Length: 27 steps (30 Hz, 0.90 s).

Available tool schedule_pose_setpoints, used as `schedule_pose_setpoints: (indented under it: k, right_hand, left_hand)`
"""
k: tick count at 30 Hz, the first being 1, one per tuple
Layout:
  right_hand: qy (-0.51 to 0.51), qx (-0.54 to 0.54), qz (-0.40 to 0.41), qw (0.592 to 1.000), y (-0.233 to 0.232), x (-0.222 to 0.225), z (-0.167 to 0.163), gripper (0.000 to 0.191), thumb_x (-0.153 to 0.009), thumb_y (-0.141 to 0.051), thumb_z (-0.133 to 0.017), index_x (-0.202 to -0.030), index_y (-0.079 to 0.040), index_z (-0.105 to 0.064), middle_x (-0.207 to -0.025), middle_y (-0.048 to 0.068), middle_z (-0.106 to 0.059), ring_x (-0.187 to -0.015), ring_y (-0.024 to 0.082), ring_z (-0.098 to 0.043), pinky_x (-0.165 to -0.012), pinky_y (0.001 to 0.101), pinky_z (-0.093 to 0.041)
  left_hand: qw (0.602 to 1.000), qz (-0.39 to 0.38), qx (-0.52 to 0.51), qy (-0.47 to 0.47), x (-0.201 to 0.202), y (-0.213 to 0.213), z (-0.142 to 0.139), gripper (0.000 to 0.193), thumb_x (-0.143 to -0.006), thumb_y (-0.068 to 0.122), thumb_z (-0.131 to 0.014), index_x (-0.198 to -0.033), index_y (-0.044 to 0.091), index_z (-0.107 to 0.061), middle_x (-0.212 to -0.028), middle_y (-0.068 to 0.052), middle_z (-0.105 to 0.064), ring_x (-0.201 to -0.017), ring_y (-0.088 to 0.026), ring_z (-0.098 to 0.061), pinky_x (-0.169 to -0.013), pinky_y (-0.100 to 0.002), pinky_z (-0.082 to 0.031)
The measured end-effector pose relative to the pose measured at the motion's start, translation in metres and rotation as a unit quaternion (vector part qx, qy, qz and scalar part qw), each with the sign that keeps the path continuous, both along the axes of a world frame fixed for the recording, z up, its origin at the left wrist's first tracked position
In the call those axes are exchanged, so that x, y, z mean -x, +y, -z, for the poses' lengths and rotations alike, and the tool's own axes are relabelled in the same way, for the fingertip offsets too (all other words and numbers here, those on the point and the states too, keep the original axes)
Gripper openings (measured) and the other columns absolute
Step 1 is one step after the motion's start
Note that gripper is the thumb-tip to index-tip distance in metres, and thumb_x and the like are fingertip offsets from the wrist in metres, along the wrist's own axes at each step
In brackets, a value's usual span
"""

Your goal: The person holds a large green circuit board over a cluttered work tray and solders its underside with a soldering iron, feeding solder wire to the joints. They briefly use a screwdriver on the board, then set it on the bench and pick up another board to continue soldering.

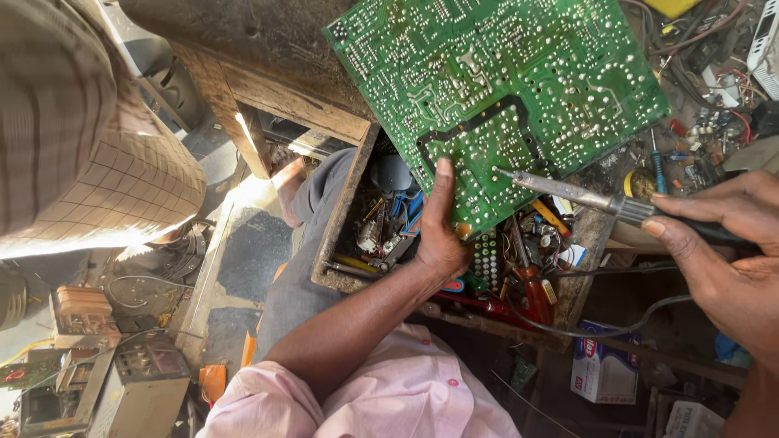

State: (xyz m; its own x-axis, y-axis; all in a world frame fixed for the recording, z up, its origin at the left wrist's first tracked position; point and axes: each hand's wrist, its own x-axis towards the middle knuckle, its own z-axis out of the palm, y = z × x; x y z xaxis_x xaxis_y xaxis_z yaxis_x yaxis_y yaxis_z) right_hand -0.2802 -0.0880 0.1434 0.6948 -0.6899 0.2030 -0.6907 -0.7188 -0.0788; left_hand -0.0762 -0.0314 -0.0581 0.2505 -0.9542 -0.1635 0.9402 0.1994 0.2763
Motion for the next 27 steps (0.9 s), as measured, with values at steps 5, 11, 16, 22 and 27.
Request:
schedule_pose_setpoints:
  k: [5,11,16,22,27]
  right_hand:
    - [-0.001,0.002,0.019,1.0,0.004,0.005,0.004,0.011,-0.104,-0.008,-0.079,-0.11,0.0,-0.074,-0.103,0.017,-0.07,-0.09,0.02,-0.073,-0.076,0.0279,-0.062]
    - [-0.014,0.004,0.032,0.999,0.009,0.002,0.007,0.01,-0.108,-0.007,-0.078,-0.111,0.0,-0.073,-0.106,0.017,-0.07,-0.093,0.019,-0.073,-0.081,0.0259,-0.062]
    - [-0.018,-0.008,0.045,0.999,0.012,0.0,0.005,0.01,-0.107,-0.007,-0.078,-0.111,0.0,-0.072,-0.106,0.017,-0.071,-0.091,0.018,-0.073,-0.078,0.0251,-0.061]
    - [-0.009,-0.022,0.081,0.996,0.015,-0.008,0.005,0.014,-0.103,-0.004,-0.075,-0.115,0.001,-0.072,-0.105,0.017,-0.072,-0.087,0.019,-0.072,-0.069,0.0268,-0.059]
    - [0.007,-0.023,0.061,0.998,0.016,-0.009,0.0,0.014,-0.101,-0.004,-0.075,-0.112,0.002,-0.072,-0.102,0.017,-0.071,-0.078,0.017,-0.071,-0.061,0.0244,-0.057]
  left_hand:
    - [1.0,0.024,-0.016,-0.006,0.002,-0.002,0.01,0.072,-0.094,0.055,-0.061,-0.145,0.005,-0.048,-0.133,-0.016,-0.063,-0.119,-0.027,-0.066,-0.101,-0.051,-0.056]
    - [0.999,-0.024,0.002,0.038,0.006,-0.007,0.021,0.051,-0.1,0.028,-0.068,-0.141,0.005,-0.05,-0.134,-0.013,-0.062,-0.122,-0.02,-0.065,-0.1,-0.039,-0.058]
    - [0.998,-0.028,0.004,0.053,0.006,-0.006,0.02,0.047,-0.101,0.025,-0.066,-0.141,0.004,-0.051,-0.13,-0.013,-0.064,-0.114,-0.021,-0.067,-0.095,-0.039,-0.058]
    - [0.999,-0.012,0.004,0.044,0.005,-0.008,0.028,0.049,-0.102,0.026,-0.065,-0.142,0.003,-0.049,-0.132,-0.016,-0.06,-0.118,-0.024,-0.065,-0.098,-0.041,-0.059]
    - [0.941,-0.125,0.031,-0.313,0.01,-0.005,0.043,0.051,-0.105,0.026,-0.065,-0.147,0.002,-0.048,-0.143,-0.017,-0.056,-0.133,-0.024,-0.059,-0.11,-0.044,-0.056]
